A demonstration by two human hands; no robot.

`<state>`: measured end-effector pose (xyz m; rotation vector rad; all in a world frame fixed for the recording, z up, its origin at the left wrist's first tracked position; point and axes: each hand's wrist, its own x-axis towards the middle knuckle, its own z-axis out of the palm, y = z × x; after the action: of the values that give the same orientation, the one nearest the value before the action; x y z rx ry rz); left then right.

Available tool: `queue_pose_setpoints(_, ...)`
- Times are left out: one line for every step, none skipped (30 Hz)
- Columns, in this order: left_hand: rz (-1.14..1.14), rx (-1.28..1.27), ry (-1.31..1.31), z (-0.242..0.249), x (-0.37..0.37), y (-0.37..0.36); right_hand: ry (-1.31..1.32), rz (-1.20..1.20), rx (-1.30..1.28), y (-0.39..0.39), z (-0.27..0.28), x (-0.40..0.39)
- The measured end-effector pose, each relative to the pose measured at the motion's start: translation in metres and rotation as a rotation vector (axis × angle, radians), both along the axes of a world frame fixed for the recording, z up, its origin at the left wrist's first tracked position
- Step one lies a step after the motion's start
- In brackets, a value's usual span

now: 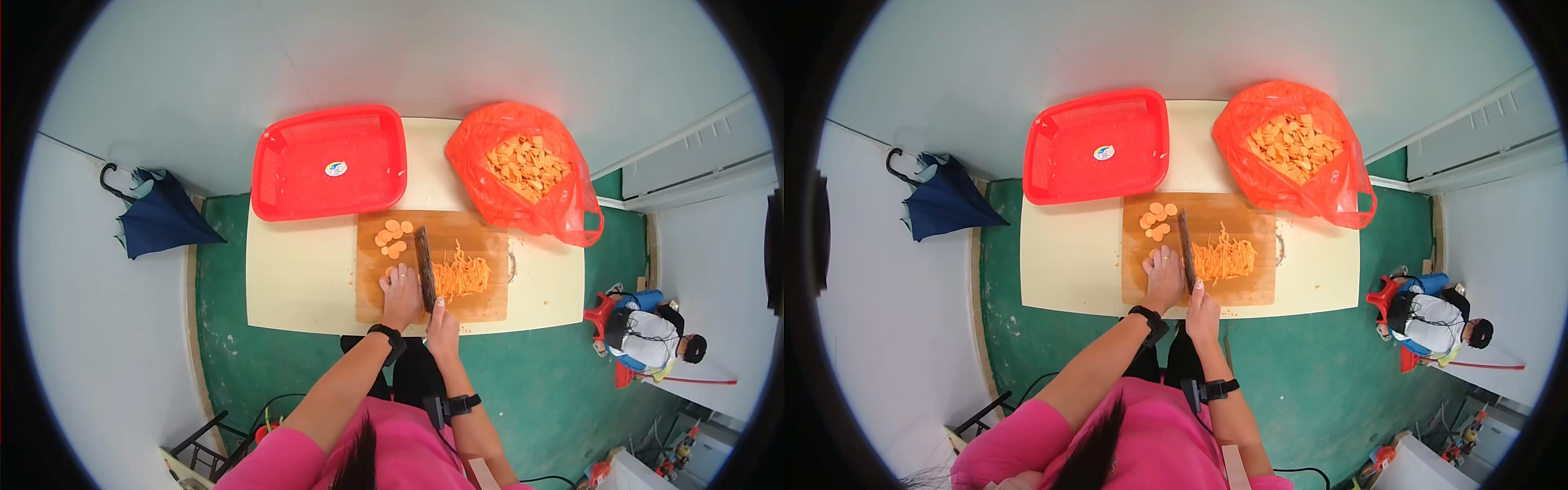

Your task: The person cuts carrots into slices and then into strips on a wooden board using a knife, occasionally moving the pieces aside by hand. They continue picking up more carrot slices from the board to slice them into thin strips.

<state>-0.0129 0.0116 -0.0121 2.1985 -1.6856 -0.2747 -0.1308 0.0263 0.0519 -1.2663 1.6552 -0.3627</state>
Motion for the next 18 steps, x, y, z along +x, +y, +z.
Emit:
queue_pose_setpoints(0.003,-0.002,-0.014,-0.002,0.000,0.000,0.011,0.004,-0.028,0.001,-0.004,0.000)
queue_pose_setpoints(0.007,-0.004,-0.030,-0.004,0.000,0.000,0.020,0.009,-0.055,0.001,-0.008,0.000)
queue_pose_setpoints(0.009,-0.005,-0.030,0.000,0.000,-0.001,0.020,0.011,-0.056,0.002,-0.009,0.001)
queue_pose_setpoints(0.008,0.026,-0.003,0.003,0.000,-0.001,0.021,0.005,-0.036,0.002,-0.010,0.002)
queue_pose_setpoints(0.007,0.057,0.025,0.007,0.001,-0.001,0.023,-0.002,-0.016,0.002,-0.010,0.002)
queue_pose_setpoints(0.007,0.056,0.025,0.007,0.001,-0.001,0.023,-0.001,-0.017,0.002,-0.010,0.003)
queue_pose_setpoints(0.007,0.037,0.023,0.006,0.001,-0.001,0.027,-0.012,-0.013,0.002,-0.011,0.004)
queue_pose_setpoints(0.005,0.019,0.021,0.006,0.001,-0.001,0.032,-0.024,-0.008,0.003,-0.011,0.006)
queue_pose_setpoints(0.003,0.020,0.023,0.004,0.002,-0.001,0.033,-0.026,-0.007,0.003,-0.013,0.006)
queue_pose_setpoints(-0.027,-0.021,0.006,0.002,0.003,0.000,0.025,-0.025,-0.039,0.004,-0.015,0.006)
queue_pose_setpoints(-0.057,-0.064,-0.010,0.000,0.005,-0.001,0.016,-0.023,-0.073,0.005,-0.017,0.006)
queue_pose_setpoints(-0.057,-0.064,-0.009,0.001,0.007,-0.002,0.018,-0.024,-0.073,0.005,-0.015,0.007)
queue_pose_setpoints(-0.087,-0.061,-0.009,0.002,0.008,-0.002,0.025,-0.033,-0.060,0.004,-0.014,0.009)
queue_pose_setpoints(-0.119,-0.055,-0.009,0.002,0.009,-0.002,0.031,-0.046,-0.046,0.005,-0.013,0.011)
queue_pose_setpoints(-0.122,-0.051,-0.008,0.002,0.008,0.000,0.032,-0.049,-0.041,0.007,-0.017,0.013)
queue_pose_setpoints(-0.117,-0.053,0.002,0.002,0.008,0.000,0.057,-0.048,-0.107,0.007,-0.022,0.017)
queue_pose_setpoints(-0.113,-0.056,0.009,0.003,0.009,-0.002,0.080,-0.047,-0.175,0.004,-0.026,0.019)
queue_pose_setpoints(-0.115,-0.057,0.007,0.003,0.009,-0.001,0.078,-0.049,-0.175,0.001,-0.023,0.020)
